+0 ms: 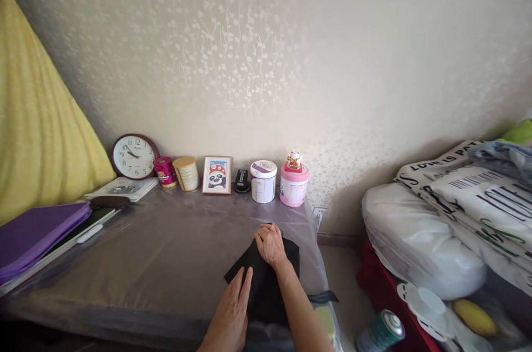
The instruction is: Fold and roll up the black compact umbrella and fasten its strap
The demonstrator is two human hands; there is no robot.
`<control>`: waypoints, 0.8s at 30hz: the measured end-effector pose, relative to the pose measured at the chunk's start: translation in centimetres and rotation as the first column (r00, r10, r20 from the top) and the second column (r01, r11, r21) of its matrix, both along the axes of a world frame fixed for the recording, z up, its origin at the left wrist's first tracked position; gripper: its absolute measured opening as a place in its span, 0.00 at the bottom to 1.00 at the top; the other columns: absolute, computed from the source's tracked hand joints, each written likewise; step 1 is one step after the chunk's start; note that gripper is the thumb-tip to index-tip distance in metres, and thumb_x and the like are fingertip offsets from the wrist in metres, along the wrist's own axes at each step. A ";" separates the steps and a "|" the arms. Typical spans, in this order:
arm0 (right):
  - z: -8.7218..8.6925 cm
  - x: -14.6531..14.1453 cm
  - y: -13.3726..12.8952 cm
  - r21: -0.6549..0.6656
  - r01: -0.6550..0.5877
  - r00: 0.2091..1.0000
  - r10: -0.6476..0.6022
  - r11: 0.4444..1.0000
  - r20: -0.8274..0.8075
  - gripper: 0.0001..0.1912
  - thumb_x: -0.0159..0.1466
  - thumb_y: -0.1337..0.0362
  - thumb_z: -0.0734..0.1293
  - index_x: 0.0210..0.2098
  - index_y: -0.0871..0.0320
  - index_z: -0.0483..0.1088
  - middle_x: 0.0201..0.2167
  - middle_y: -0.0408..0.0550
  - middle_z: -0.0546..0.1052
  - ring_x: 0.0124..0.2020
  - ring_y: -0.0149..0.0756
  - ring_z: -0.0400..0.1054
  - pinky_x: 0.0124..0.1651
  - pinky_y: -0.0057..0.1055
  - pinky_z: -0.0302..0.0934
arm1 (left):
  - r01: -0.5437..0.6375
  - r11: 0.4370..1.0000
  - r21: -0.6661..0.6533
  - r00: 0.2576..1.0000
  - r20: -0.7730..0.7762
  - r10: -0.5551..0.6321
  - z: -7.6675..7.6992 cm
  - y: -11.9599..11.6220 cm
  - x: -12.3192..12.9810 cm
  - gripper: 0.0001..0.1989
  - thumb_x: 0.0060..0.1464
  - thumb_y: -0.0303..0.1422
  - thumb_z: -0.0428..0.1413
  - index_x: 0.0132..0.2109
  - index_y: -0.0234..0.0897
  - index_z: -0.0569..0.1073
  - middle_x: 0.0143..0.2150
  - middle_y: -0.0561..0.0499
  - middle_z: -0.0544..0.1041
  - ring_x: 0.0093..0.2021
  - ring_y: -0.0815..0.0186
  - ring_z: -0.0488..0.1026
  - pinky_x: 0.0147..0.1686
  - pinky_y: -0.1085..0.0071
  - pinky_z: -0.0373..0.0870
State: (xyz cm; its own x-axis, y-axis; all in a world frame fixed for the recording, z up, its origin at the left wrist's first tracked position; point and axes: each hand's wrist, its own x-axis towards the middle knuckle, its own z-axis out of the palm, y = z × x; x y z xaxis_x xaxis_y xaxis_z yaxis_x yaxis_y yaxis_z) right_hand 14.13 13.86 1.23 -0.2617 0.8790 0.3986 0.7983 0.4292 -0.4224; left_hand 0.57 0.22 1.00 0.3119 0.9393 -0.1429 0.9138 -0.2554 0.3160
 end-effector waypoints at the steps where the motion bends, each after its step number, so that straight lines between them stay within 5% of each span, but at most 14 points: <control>1: 0.0 0.1 0.4 -0.004 0.021 1.000 -0.021 1.000 0.006 0.15 0.64 0.67 0.57 0.31 0.52 0.74 0.35 0.43 0.78 0.51 0.36 0.63 0.58 0.38 0.44 | -0.010 1.000 -0.018 1.000 0.001 0.010 0.2 0.0 -0.1 0.44 0.40 0.14 0.42 0.65 0.32 0.36 0.67 0.43 0.42 0.65 0.60 0.43 0.61 0.65 0.46; 8: 0.1 1.0 1.5 0.023 0.198 0.980 -0.198 0.980 -0.022 0.14 0.64 0.66 0.56 0.37 0.55 0.74 0.44 0.48 0.75 0.47 0.38 0.65 0.52 0.35 0.53 | -0.060 0.998 -0.018 0.998 0.011 0.061 0.5 -0.1 -0.1 0.44 0.42 0.16 0.45 0.65 0.35 0.36 0.66 0.41 0.48 0.63 0.58 0.49 0.59 0.66 0.50; 15: -1.0 5.0 -1.6 0.045 0.323 0.918 -0.302 0.945 -0.258 0.15 0.57 0.68 0.56 0.37 0.59 0.73 0.45 0.53 0.74 0.48 0.42 0.65 0.53 0.39 0.55 | -0.129 0.987 0.094 0.990 -0.050 0.134 0.9 -0.2 -0.1 0.44 0.44 0.19 0.48 0.65 0.44 0.37 0.58 0.43 0.62 0.56 0.51 0.60 0.51 0.58 0.58; 20: -2.3 8.8 -4.2 -0.163 0.334 0.752 -0.367 0.928 -0.547 0.14 0.54 0.61 0.59 0.34 0.56 0.74 0.37 0.49 0.77 0.42 0.42 0.70 0.49 0.36 0.60 | -0.107 0.993 0.059 0.992 0.070 0.103 0.6 0.2 -0.5 0.43 0.45 0.19 0.46 0.65 0.41 0.36 0.56 0.41 0.63 0.44 0.61 0.70 0.41 0.69 0.65; 24: -2.9 10.9 -5.4 -0.274 0.321 0.602 -0.419 0.907 -0.680 0.15 0.51 0.56 0.62 0.32 0.57 0.74 0.33 0.49 0.78 0.39 0.42 0.71 0.46 0.36 0.62 | -0.101 0.993 0.066 0.971 0.224 0.084 1.2 0.4 -1.6 0.41 0.46 0.20 0.46 0.65 0.36 0.39 0.57 0.41 0.63 0.49 0.61 0.69 0.46 0.70 0.63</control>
State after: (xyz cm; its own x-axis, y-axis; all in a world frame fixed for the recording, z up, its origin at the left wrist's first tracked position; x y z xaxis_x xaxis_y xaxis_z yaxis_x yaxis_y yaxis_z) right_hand 24.99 8.48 -1.70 0.4155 0.8855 0.2079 0.3098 0.0771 -0.9477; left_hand -1.06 0.62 2.21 0.2394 0.9709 -0.0073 0.8446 -0.2045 0.4949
